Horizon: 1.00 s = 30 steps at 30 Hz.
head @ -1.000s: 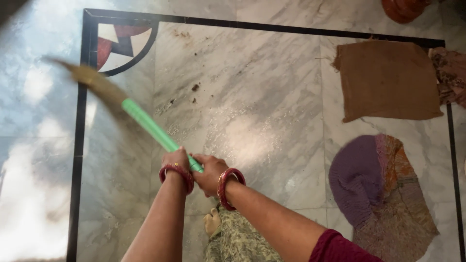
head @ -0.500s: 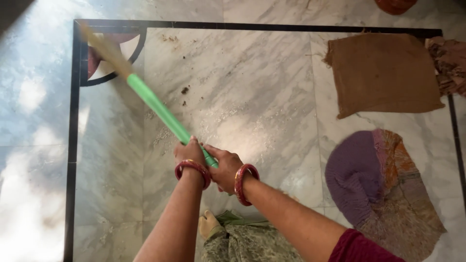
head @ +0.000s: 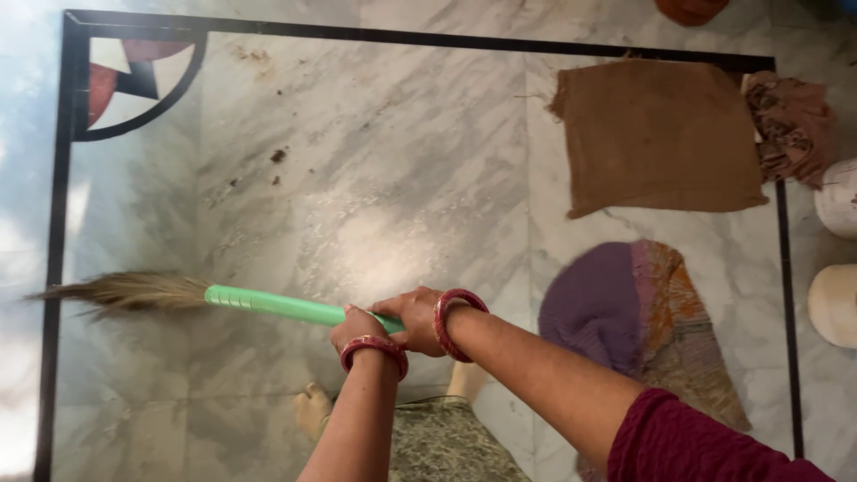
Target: The person sweeps the floor using a broom, pushing debris toward and through an open doorway.
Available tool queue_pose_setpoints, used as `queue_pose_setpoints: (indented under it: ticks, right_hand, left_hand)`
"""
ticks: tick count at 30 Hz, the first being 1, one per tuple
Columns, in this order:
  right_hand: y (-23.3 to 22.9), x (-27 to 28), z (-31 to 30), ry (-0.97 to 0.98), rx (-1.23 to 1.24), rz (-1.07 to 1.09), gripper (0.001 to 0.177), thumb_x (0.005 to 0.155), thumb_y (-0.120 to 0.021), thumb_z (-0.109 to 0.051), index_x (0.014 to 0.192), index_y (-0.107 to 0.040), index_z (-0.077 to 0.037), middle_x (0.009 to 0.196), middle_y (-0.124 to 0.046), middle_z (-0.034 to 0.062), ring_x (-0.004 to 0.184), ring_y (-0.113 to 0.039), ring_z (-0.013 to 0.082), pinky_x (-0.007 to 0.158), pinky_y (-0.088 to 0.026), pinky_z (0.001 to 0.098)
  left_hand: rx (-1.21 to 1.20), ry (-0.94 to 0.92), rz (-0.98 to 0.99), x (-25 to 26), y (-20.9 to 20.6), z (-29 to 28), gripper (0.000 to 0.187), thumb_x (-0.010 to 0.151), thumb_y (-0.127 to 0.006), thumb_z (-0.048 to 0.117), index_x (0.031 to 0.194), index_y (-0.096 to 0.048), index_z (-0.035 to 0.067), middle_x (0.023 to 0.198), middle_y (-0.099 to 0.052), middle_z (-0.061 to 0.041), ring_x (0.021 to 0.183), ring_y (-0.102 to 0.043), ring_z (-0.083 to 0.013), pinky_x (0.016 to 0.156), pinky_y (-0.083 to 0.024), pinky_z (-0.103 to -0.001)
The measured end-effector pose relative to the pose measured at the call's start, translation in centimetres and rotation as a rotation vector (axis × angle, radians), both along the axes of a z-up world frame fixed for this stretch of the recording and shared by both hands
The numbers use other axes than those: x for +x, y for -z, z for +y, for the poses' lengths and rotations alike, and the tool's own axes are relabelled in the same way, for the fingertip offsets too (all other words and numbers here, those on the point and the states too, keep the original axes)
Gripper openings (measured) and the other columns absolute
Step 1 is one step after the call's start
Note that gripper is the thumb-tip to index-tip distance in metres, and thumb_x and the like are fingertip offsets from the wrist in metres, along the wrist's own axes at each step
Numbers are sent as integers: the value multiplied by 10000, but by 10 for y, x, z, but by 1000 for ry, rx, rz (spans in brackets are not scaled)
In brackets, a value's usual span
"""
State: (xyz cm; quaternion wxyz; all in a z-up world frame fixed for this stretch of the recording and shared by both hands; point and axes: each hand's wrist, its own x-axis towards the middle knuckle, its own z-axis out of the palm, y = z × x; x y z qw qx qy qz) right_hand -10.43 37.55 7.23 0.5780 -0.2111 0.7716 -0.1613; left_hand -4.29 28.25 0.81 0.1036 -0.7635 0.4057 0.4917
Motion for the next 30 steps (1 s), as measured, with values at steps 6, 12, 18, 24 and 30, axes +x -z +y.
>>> queue_pose_setpoints:
  ticks: [6, 12, 18, 24, 30]
  right_hand:
    - [23, -19, 56, 167, -89, 137, 551, 903, -686, -363, 1423, -555, -236, 1289, -679, 137, 1180, -649, 314, 1009, -510, 409]
    - [14, -45, 77, 513, -98, 125, 424, 940, -576, -350, 1334, -615, -199, 1161, -740, 138, 1041, -718, 335, 892, -557, 444]
    - [0, -54, 76, 672, -26, 110, 451, 996, -479, -304, 1429, -512, -180, 1140, -737, 185, 1008, -731, 361, 882, -545, 466]
    - [-3, -62, 87, 543, -151, 153, 530, 967, -537, -305, 1489, -479, -230, 1174, -721, 198, 1063, -708, 352, 920, -552, 442]
    - [18, -97, 87, 234, -176, 123, 525, 955, -556, -329, 1476, -511, -284, 1235, -709, 139, 1103, -700, 318, 988, -535, 407]
  left_hand:
    - [127, 171, 84, -34, 66, 34, 469, 1022, -532, 385, 1218, -619, -32, 1087, -716, -207, 926, -701, -348, 785, -559, -462]
    - [186, 691, 112, -98, 118, 37, 471, 1052, -509, 441, 1085, -639, -11, 953, -717, -186, 827, -682, -324, 739, -534, -452]
    - [209, 504, 213, -127, 60, 48, 392, 1013, -574, 368, 1074, -620, -17, 901, -709, -172, 797, -678, -321, 707, -519, -454]
    - [-7, 384, 310, -117, 20, 70, 377, 1033, -541, 297, 1067, -607, -73, 916, -709, -211, 790, -692, -317, 681, -537, -450]
    - [-158, 8, 341, -115, 31, 78, 361, 1024, -537, 271, 1078, -607, -79, 934, -725, -156, 805, -699, -272, 708, -560, -423]
